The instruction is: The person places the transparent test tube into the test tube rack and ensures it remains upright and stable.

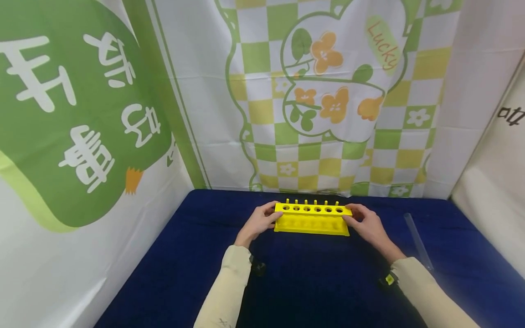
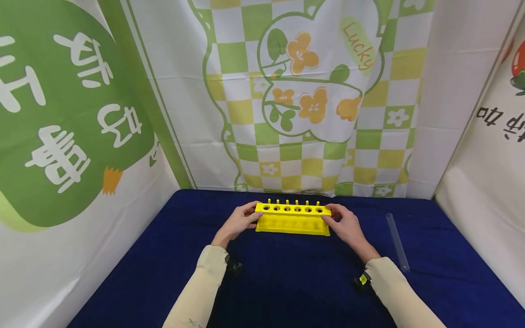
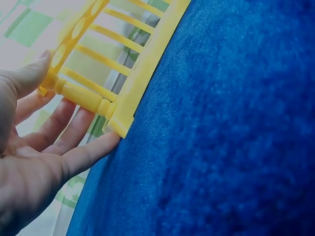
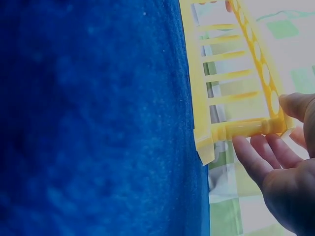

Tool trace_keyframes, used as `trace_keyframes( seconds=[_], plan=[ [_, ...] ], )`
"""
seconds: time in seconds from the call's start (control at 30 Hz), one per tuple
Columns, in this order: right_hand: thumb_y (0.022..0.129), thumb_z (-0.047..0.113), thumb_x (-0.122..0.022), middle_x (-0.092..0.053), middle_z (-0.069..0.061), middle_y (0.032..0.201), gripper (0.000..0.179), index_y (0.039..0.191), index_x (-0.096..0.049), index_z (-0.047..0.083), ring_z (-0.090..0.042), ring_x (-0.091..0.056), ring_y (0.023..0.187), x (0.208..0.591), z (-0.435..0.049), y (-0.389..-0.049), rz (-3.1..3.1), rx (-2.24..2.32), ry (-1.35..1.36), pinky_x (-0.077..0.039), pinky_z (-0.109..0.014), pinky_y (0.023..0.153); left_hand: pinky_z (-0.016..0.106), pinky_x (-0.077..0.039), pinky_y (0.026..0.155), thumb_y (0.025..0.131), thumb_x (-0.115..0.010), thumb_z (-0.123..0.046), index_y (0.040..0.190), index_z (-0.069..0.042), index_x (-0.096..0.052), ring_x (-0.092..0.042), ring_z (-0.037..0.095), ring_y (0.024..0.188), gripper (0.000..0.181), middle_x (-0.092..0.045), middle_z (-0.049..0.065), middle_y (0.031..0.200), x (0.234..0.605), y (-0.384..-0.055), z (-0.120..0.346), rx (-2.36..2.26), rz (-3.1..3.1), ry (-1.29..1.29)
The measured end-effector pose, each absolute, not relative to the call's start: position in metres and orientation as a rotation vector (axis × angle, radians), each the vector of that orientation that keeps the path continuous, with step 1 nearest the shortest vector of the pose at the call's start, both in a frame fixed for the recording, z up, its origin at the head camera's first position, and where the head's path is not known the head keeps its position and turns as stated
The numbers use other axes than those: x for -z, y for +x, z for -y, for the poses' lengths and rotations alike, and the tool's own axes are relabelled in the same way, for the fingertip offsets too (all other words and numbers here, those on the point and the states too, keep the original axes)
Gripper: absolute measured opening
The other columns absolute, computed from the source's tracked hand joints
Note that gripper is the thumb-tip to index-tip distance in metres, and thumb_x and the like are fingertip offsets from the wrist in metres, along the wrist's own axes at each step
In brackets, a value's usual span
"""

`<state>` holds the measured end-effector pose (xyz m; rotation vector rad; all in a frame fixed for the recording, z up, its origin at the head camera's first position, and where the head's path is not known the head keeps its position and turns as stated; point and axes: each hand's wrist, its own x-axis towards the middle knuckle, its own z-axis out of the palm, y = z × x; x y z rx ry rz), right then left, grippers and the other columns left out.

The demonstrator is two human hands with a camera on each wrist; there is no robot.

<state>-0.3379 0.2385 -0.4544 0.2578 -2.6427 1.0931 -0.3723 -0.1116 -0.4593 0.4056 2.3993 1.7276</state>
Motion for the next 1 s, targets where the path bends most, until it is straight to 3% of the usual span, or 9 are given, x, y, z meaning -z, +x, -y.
trace_keyframes(
  seconds=[0.23,0.53,1.0],
  plan=[
    [0.094,0.039,-0.065,-0.065,-0.018,0.117,0.049,0.132,-0.059,0.008,-0.027,-0.060,0.096,0.450,-0.239,-0.337,2.667,-1.117,0.283,-0.053,-0.035,0.078,0.043,-0.057,0.091,0.096,-0.061,-0.041,0.134,-0.030,-0.057,-0.065,0.026,0.105,0.040,-0.063,0.011,0.118,0.458,-0.371,0.113,-1.706,-2.416,0.420],
    [0.097,0.021,-0.063,-0.064,-0.024,0.111,0.042,0.134,-0.054,0.003,-0.029,-0.068,0.091,0.440,-0.247,-0.341,2.691,-1.282,0.369,-0.061,-0.041,0.076,0.042,-0.057,0.093,0.094,-0.061,-0.047,0.145,-0.027,-0.048,-0.065,0.025,0.107,0.055,-0.063,0.008,0.119,0.458,-0.372,0.114,-1.710,-2.437,0.395],
    [0.099,0.027,-0.061,-0.065,-0.028,0.113,0.040,0.127,-0.057,-0.001,-0.034,-0.069,0.092,0.436,-0.267,-0.337,2.690,-1.337,0.418,-0.061,-0.044,0.077,0.041,-0.057,0.092,0.094,-0.061,-0.046,0.146,-0.026,-0.047,-0.065,0.023,0.106,0.057,-0.062,0.008,0.120,0.462,-0.370,0.112,-1.698,-2.427,0.378]
  ],
)
